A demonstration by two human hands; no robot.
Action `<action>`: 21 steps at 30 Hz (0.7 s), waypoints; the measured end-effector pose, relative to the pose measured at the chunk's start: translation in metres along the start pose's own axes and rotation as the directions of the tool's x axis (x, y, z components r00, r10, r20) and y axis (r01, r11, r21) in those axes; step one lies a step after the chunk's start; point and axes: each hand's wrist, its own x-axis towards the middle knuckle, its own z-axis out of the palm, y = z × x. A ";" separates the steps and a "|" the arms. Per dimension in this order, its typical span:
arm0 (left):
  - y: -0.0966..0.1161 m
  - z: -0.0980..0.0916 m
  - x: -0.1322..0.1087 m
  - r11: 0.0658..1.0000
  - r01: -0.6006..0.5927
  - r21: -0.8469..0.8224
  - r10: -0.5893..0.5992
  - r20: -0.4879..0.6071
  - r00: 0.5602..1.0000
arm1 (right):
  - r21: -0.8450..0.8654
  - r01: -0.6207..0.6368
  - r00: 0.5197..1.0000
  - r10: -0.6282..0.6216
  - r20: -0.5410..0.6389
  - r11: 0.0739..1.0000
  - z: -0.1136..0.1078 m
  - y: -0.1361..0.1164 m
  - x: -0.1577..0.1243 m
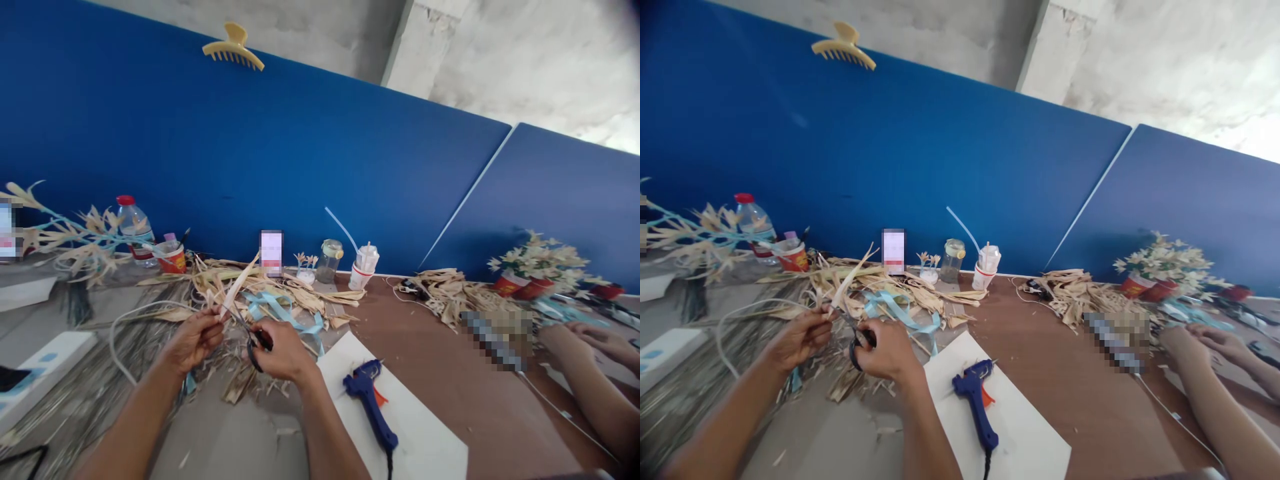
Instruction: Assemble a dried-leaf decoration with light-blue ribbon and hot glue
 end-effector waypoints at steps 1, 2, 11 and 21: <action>-0.001 0.000 0.001 1.000 0.002 0.014 -0.002 -0.008 1.000 | -0.001 -0.013 1.000 0.013 0.001 1.000 0.001 0.001 0.000; -0.002 -0.001 0.002 1.000 0.003 0.028 -0.002 -0.016 1.000 | 0.003 -0.023 1.000 0.023 0.000 1.000 0.001 0.002 0.000; -0.009 0.003 0.004 0.977 0.023 0.211 -0.004 -0.086 0.996 | 0.183 -0.155 0.988 0.149 0.048 0.971 0.011 0.019 0.004; -0.010 0.008 0.002 0.945 0.078 0.317 -0.045 -0.110 0.993 | 0.289 -0.211 0.976 0.183 0.122 0.934 0.010 0.020 0.006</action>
